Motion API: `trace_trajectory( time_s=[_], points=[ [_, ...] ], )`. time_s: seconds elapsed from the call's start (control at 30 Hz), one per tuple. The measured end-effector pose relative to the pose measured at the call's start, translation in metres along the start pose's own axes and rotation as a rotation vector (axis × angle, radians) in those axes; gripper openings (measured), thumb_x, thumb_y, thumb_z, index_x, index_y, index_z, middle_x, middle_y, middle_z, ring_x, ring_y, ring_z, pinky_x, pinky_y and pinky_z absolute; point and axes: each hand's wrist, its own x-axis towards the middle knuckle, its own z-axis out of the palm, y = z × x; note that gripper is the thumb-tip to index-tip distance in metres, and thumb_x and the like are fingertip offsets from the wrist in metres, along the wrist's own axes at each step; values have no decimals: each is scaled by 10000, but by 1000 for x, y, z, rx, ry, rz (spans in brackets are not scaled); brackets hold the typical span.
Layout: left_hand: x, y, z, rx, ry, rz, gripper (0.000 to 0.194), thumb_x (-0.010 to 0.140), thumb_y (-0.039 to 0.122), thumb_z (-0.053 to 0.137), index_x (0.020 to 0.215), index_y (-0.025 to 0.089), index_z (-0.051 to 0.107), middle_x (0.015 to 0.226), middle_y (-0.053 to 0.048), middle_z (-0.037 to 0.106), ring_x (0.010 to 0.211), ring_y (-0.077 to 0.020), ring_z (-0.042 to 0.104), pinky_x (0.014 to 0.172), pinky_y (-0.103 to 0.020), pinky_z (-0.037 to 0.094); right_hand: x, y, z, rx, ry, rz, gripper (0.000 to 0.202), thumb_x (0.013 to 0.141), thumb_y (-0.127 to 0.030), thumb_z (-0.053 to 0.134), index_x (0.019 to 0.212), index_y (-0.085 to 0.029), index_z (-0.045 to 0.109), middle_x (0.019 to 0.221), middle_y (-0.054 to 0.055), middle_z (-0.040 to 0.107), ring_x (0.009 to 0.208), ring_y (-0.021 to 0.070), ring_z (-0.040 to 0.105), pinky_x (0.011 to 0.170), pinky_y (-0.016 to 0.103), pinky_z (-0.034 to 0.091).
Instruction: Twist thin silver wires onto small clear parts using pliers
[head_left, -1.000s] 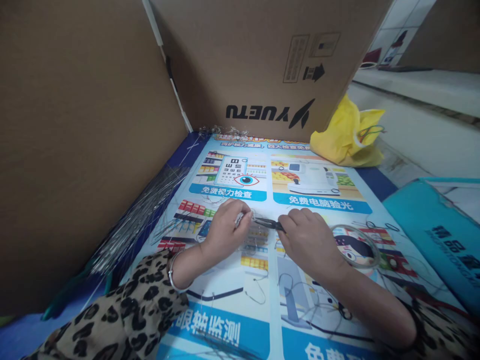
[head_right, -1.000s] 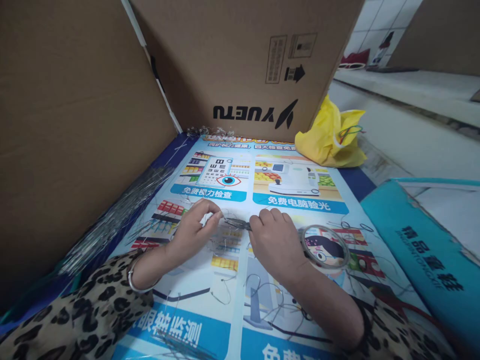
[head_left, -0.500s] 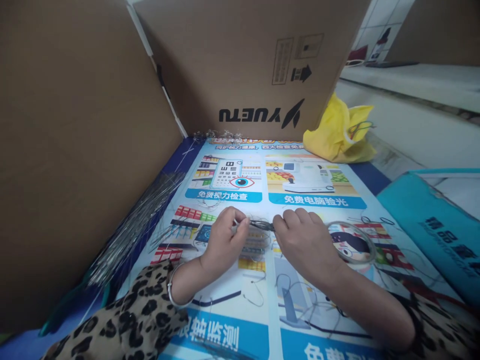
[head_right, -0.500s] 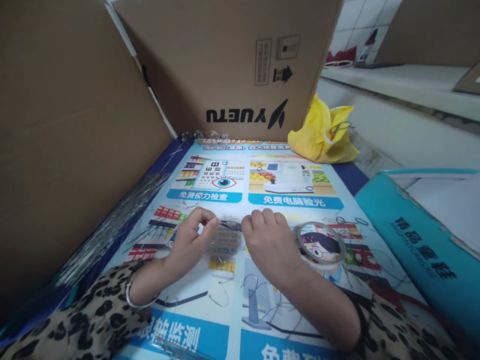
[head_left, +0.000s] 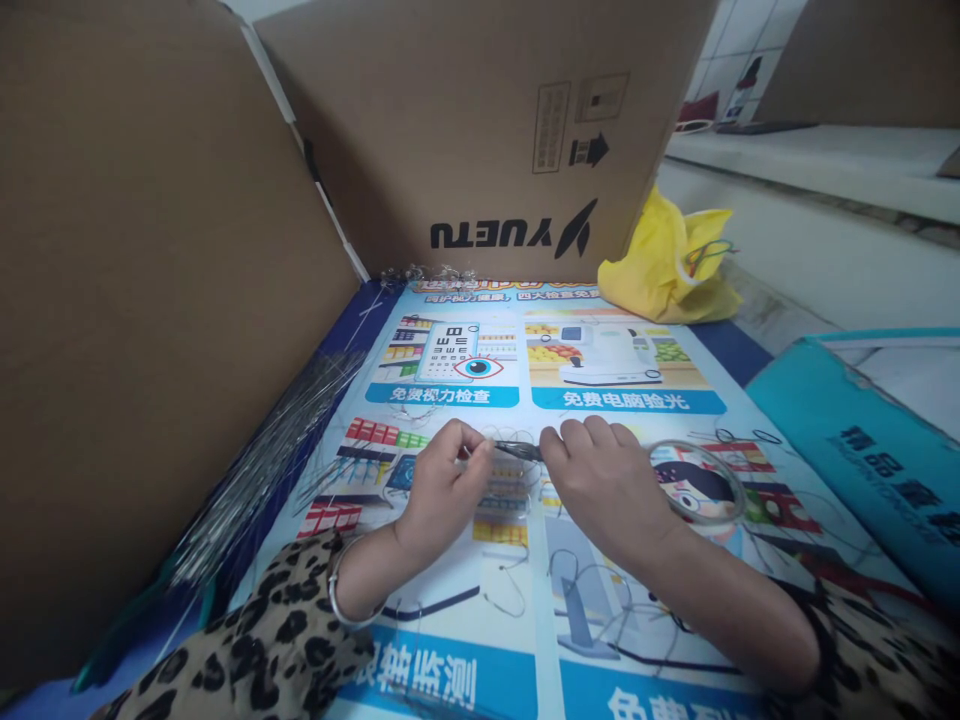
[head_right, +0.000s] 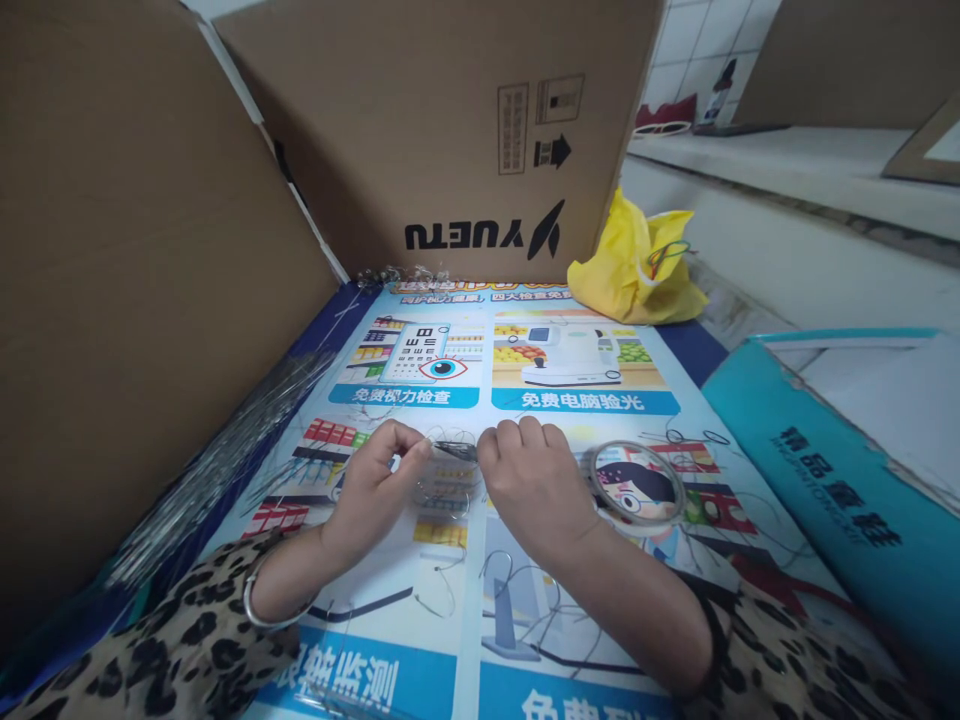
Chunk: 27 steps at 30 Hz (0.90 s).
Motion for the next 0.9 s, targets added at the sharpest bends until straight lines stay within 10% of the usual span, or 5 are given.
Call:
trace_trajectory(
  time_s=[0.9],
  points=[
    [2,-1,0,39,-37,36,122,821,199,477,699,186,479,658,17,528,628,-117,501,614,-247,408,-1,4,8,63,-92,-16,131,755,-103,525,850,-161,596,725,61,551,705,204,441,607,323,189]
  ],
)
